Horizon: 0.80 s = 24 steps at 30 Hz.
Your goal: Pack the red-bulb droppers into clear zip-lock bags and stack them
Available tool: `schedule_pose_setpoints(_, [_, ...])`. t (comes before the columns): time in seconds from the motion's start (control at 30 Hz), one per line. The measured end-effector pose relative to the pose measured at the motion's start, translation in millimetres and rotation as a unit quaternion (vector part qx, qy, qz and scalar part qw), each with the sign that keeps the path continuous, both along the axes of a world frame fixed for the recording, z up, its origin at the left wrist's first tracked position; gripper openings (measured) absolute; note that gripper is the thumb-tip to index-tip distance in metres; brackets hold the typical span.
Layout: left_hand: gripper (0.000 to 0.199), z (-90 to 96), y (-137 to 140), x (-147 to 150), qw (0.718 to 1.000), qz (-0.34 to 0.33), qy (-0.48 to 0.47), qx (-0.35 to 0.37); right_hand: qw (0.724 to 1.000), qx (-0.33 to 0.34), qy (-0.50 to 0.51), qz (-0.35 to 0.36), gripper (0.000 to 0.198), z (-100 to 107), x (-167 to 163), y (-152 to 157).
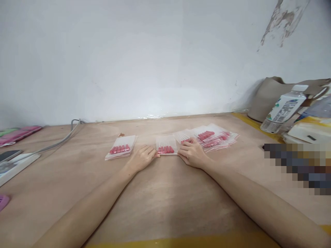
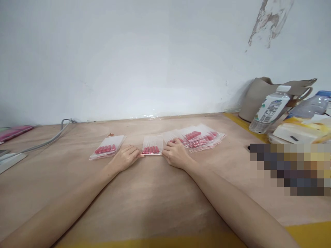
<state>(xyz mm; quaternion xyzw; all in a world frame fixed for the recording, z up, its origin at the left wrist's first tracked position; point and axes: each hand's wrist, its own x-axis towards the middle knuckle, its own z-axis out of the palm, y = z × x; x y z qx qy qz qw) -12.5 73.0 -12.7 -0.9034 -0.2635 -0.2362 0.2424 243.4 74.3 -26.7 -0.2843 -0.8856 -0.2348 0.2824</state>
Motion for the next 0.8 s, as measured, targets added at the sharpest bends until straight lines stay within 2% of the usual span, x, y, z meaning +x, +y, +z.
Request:
schedule_pose_setpoints(0.1, [0.033,0.4,-2.7,-2.2,0.998,0.01,-0.029,-0.053,1.0,-0.022,0.007,0.003,0.024,2.1,2.6,-2.1])
schedule_pose_setpoints(0.2, [0.022,2.8,-9.1,-2.3,0.991,0.024,-0.078,-0.11,0.997,-0.069,0.032,-0.006,0.018,4.6,10.4,-6.4])
schedule_pose_setpoints(0.33, [0.038,3.7,-13.3,3.9,0.969,0.027,-0.141,-0.203,0.985,-0.12,0.076,-0.094,0.046,3.7,19.0,-10.3])
schedule_pose_setpoints(0.47, [0.027,-0.9,-2.5,10.6,0.933,0.021,-0.216,-0.286,0.972,-0.172,0.075,-0.14,0.044,-0.2,17.4,-9.8])
schedule_pose_setpoints(0.57, [0.04,-0.7,12.1,5.3,0.898,0.044,-0.323,-0.296,0.965,-0.205,0.086,-0.142,0.044,-1.7,15.7,-8.6])
schedule_pose_setpoints(0.67, [0.051,9.6,21.2,-15.3,0.864,0.07,-0.413,-0.279,0.964,-0.219,0.088,-0.124,0.042,-1.6,16.2,-8.4])
schedule_pose_setpoints(0.8, [0.042,31.2,16.6,-63.6,0.855,0.112,-0.438,-0.255,0.967,-0.221,0.078,-0.098,0.037,2.4,10.2,-12.8])
